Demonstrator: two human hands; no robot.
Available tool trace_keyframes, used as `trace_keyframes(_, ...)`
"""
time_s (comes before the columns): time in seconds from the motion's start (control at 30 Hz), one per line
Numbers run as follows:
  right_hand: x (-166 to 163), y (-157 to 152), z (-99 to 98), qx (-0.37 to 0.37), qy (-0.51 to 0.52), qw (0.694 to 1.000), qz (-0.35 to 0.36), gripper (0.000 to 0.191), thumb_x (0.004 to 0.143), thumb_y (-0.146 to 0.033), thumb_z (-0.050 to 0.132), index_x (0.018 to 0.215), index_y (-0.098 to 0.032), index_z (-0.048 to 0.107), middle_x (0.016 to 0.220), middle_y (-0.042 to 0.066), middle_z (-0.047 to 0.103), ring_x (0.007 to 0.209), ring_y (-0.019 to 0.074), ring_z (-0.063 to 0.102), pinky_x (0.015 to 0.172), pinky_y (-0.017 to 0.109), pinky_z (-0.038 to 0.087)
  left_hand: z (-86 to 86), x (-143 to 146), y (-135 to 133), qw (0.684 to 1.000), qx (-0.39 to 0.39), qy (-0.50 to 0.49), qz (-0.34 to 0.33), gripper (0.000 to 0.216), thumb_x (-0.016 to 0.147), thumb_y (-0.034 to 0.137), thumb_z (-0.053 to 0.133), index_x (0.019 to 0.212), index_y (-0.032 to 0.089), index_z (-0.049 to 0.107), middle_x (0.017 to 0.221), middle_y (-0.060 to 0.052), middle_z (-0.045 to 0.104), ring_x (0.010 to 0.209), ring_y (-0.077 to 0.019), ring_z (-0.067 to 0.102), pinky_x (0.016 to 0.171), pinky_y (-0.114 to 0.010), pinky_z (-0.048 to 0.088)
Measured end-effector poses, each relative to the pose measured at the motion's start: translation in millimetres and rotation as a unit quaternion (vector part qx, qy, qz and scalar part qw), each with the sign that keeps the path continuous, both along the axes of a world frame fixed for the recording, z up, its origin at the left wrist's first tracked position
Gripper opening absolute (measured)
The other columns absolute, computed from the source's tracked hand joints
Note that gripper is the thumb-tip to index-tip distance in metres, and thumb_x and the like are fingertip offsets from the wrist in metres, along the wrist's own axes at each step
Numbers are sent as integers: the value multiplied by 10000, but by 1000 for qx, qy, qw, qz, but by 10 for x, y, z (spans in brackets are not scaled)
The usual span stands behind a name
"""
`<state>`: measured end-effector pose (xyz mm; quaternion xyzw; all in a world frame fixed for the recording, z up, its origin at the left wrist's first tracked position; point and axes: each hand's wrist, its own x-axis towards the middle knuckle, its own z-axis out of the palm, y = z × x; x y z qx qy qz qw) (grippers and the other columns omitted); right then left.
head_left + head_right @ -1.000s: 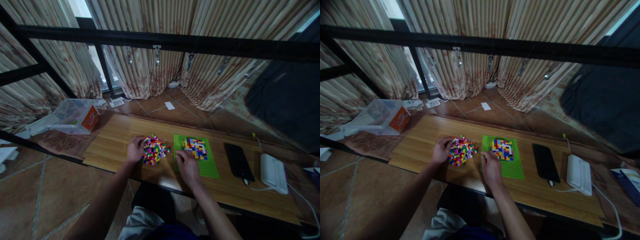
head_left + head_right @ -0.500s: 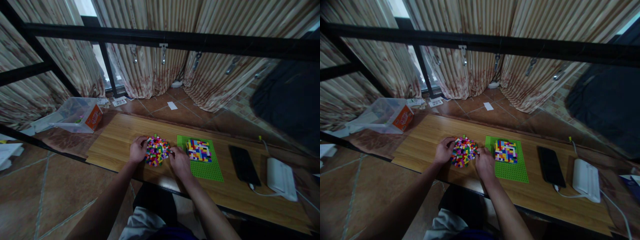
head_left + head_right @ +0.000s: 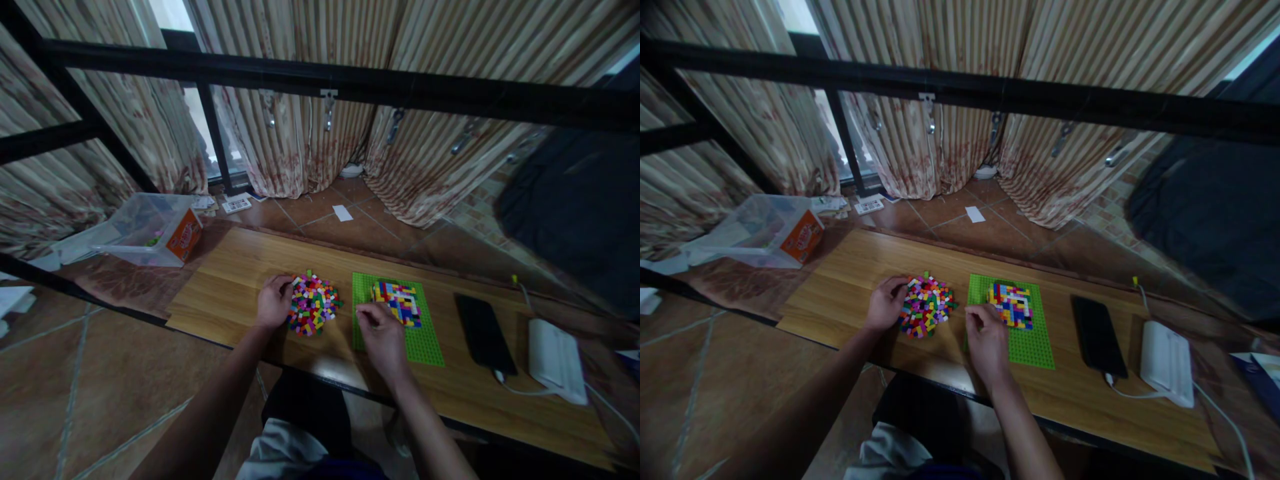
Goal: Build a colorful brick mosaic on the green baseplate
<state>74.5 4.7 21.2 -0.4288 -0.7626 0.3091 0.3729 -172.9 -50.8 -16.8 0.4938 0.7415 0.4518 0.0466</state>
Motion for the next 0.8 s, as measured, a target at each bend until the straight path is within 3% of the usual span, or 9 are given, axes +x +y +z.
trace_keyframes(0.13, 366, 148, 58, -6, 28, 997, -72, 213, 848, -350, 562, 854, -199, 712, 922, 72, 697, 877, 213, 655, 808, 350, 500, -3, -12, 8, 1000, -8, -1, -3, 190, 857, 208, 532, 949, 187, 698, 1010, -83, 706, 982, -232, 650, 922, -399, 523)
trace_keyframes(0.33, 809, 476, 84, 0, -45, 981, -188, 296, 788, -401, 560, 860, -163, 720, 884, 108, 724, 792, 237, 664, 752, 354, 500, -10, -21, 16, 1000, -8, 2, 1, 205, 863, 232, 521, 950, 184, 700, 1015, -87, 709, 992, -239, 649, 934, -409, 521)
trace_keyframes(0.63, 765, 596, 41, 67, -179, 966, -173, 350, 794, -340, 477, 951, -141, 718, 861, 118, 735, 755, 234, 658, 720, 337, 482, 13, -15, 9, 1000, -9, 7, -2, 215, 860, 238, 508, 950, 184, 696, 1010, -87, 710, 973, -236, 652, 905, -401, 529)
trace_keyframes(0.8, 707, 598, 65, 50, -231, 954, -184, 331, 793, -287, 512, 1017, -153, 714, 876, 97, 744, 805, 241, 671, 733, 329, 466, 19, -8, 7, 1000, -8, 9, -2, 214, 862, 250, 509, 945, 187, 695, 1003, -88, 709, 966, -238, 651, 898, -405, 530)
